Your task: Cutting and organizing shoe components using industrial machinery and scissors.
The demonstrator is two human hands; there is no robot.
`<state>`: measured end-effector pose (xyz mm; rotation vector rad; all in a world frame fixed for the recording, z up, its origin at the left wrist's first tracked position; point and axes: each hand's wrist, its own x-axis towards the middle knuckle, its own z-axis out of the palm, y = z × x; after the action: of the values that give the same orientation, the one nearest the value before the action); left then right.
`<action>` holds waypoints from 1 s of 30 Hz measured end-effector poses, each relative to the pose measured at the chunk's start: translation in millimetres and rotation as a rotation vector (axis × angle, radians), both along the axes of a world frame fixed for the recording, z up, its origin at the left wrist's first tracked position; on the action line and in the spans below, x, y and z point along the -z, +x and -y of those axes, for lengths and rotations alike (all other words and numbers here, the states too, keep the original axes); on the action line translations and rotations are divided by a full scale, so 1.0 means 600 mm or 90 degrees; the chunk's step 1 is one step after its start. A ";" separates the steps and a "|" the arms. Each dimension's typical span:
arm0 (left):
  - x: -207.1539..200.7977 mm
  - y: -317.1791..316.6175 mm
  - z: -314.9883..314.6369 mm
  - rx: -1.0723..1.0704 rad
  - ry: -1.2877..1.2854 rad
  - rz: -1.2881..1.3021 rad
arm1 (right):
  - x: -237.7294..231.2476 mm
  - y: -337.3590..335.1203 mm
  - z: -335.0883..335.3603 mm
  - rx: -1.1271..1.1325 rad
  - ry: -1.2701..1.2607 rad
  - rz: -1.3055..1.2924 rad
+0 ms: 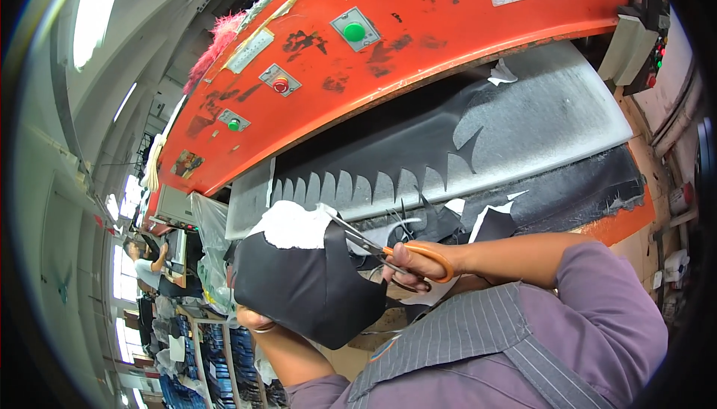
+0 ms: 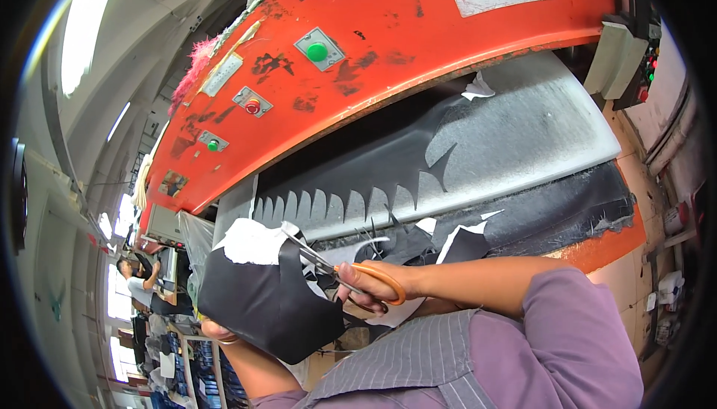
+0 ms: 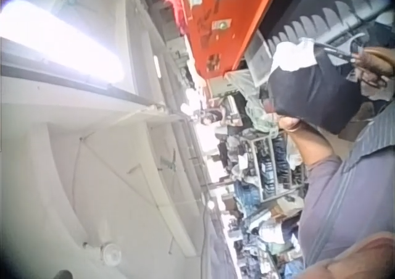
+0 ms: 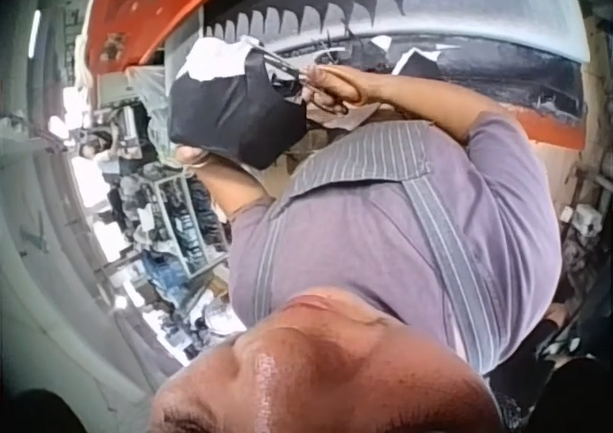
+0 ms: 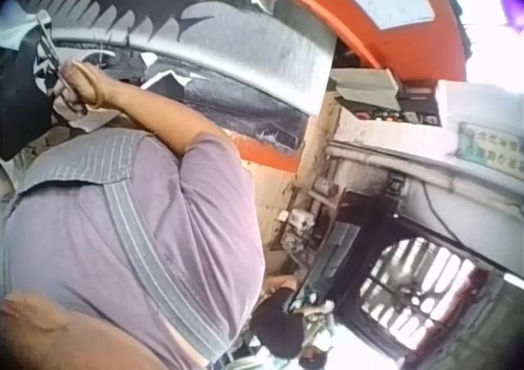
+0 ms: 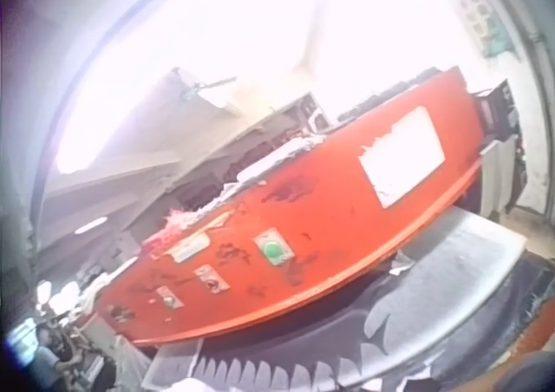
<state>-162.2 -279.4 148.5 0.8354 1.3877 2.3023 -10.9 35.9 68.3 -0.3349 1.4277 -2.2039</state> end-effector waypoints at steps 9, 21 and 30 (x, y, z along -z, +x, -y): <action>-0.045 0.035 -0.062 0.048 -0.066 0.061 | 0.012 0.034 0.023 -0.048 -0.080 0.058; -0.056 0.087 -0.169 0.107 0.175 0.093 | -0.011 0.043 0.035 0.054 0.024 -0.075; -0.036 0.112 -0.160 0.054 0.212 0.146 | 0.029 0.041 0.074 -0.166 -0.137 -0.011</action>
<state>-94.9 -183.4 170.4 0.6764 0.8717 2.5069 13.7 -8.3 50.9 -0.5808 1.0873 -2.1426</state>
